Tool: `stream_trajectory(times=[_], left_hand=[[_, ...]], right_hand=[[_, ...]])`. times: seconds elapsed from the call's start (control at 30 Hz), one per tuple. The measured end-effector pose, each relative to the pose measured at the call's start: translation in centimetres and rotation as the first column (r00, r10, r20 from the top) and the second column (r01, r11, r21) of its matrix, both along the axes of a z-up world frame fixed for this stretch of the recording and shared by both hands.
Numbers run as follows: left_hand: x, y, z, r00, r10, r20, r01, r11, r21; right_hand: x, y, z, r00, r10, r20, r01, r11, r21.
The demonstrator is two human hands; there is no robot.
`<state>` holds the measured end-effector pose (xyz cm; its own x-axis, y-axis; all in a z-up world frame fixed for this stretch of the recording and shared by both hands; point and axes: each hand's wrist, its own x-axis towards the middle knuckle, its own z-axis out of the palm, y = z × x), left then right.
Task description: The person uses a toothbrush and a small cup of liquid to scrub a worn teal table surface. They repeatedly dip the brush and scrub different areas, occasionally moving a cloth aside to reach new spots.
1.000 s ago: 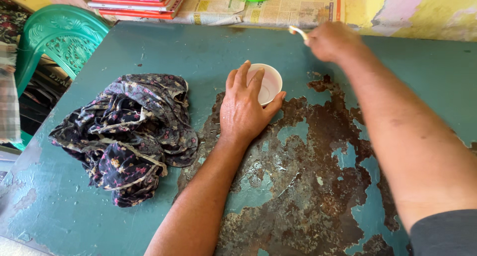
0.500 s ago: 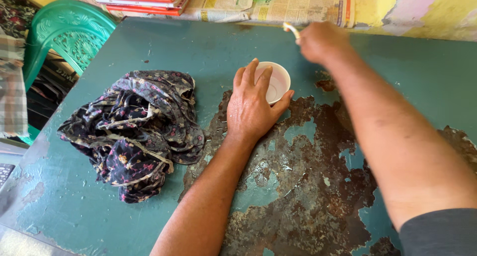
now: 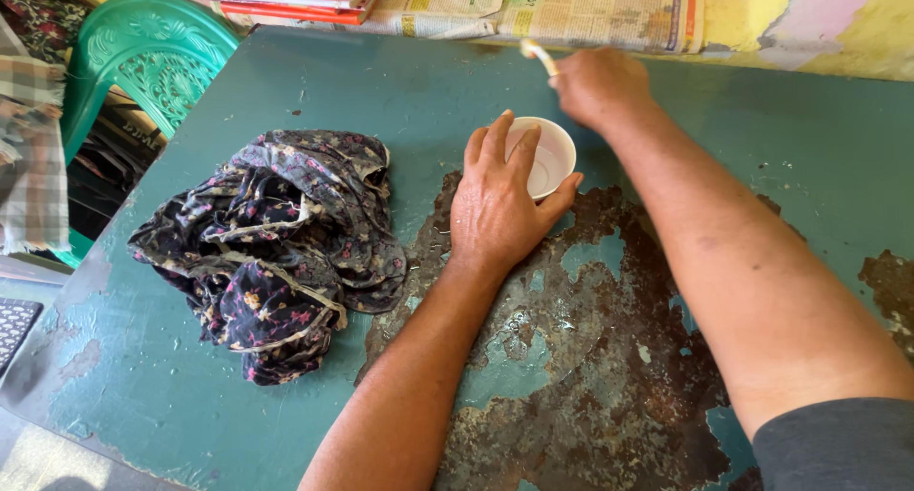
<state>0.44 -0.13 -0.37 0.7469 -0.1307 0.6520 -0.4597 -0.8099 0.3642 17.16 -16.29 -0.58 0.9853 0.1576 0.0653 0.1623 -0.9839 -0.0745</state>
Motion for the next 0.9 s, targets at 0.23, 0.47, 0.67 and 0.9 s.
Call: stream_trajectory(times=[0.23,0.47,0.67,0.9], left_hand=[[-0.2,0.0,-0.2,0.999,-0.001,0.049,0.003,1.0,-0.031],[-0.2,0.1,0.0,0.999,0.02,0.026,-0.019,0.999,-0.035],[-0.2,0.1,-0.1,0.999,0.036,0.041,-0.034,0.999,-0.037],[-0.2,0.1,0.0,0.999,0.032,0.013,-0.032,0.999,-0.027]], right_hand=[[-0.3,-0.2,-1.0,0.972,0.143,0.185,-0.151,0.988,0.027],[1.2,1.5,-3.9,0.953,0.275,0.123,-0.289,0.951,0.111],[0.3,-1.0,-3.1,0.966,0.229,0.122,-0.23,0.973,-0.008],[-2.0,-0.7,-2.5,0.965,0.226,0.137,-0.223,0.974,-0.034]])
